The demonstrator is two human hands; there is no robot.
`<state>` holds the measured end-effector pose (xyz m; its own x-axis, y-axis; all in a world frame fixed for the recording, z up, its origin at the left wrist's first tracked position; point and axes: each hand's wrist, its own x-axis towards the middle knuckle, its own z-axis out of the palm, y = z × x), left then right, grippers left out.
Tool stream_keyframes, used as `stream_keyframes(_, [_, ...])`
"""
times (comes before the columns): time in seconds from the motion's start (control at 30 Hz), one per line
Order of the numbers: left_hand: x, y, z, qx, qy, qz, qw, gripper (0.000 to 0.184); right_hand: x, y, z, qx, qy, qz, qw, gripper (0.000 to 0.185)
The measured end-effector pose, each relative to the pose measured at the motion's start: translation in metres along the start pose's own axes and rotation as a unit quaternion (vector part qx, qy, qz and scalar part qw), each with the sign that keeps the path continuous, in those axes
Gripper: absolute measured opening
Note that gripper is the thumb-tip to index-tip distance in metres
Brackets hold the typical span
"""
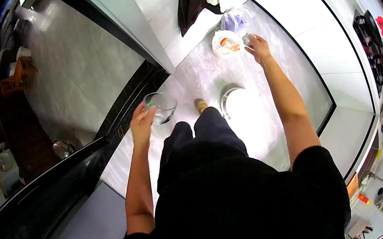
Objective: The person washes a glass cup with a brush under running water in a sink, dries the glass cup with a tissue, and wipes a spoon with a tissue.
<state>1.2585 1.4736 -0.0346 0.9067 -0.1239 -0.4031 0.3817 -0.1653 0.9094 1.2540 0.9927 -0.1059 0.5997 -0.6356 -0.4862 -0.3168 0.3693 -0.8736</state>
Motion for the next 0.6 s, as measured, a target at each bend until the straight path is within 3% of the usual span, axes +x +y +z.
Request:
stream_keyframes(0.07, [-0.011,0.009,-0.021,-0.067,0.043,-0.034,0.996,0.017,0.050,0.012,-0.004,-0.072,0.136,0.116,0.981,0.049])
stream_keyframes(0.1, [-0.015,0.016,-0.032,-0.087,0.054,-0.040,0.994,0.017,0.085,0.040,-0.012,-0.096,0.230,0.104,0.963,0.048])
stream_keyframes(0.17, [-0.019,0.027,-0.054,-0.123,0.087,-0.025,0.988,0.017,0.127,0.088,-0.032,-0.166,0.253,0.121,0.946,0.033])
stream_keyframes(0.27, [-0.017,0.034,-0.092,-0.174,0.138,0.013,0.975,0.018,0.101,0.119,-0.001,-0.271,0.130,0.127,0.945,0.019])
stream_keyframes(0.4, [0.012,0.034,-0.159,-0.259,0.170,0.049,0.950,0.019,0.052,0.188,0.061,-0.159,-0.101,0.200,0.962,0.015])
stream_keyframes(0.43, [0.022,0.032,-0.177,-0.274,0.178,0.060,0.943,0.019,0.032,0.188,0.082,-0.185,-0.161,0.238,0.940,0.012])
stream_keyframes(0.47, [0.031,0.032,-0.199,-0.287,0.187,0.071,0.937,0.019,0.013,0.192,0.118,-0.273,-0.122,0.293,0.908,0.010])
stream_keyframes(0.5, [0.048,0.036,-0.220,-0.263,0.179,0.100,0.943,0.019,0.007,0.205,0.128,-0.214,-0.162,0.317,0.910,0.008])
stream_keyframes(0.53, [0.062,0.032,-0.243,-0.259,0.187,0.103,0.942,0.017,0.019,0.244,0.139,-0.303,-0.192,0.316,0.878,0.008])
stream_keyframes(0.6, [0.086,0.059,-0.283,-0.252,0.205,0.090,0.942,0.014,0.002,0.268,0.162,-0.267,-0.291,0.293,0.871,0.008])
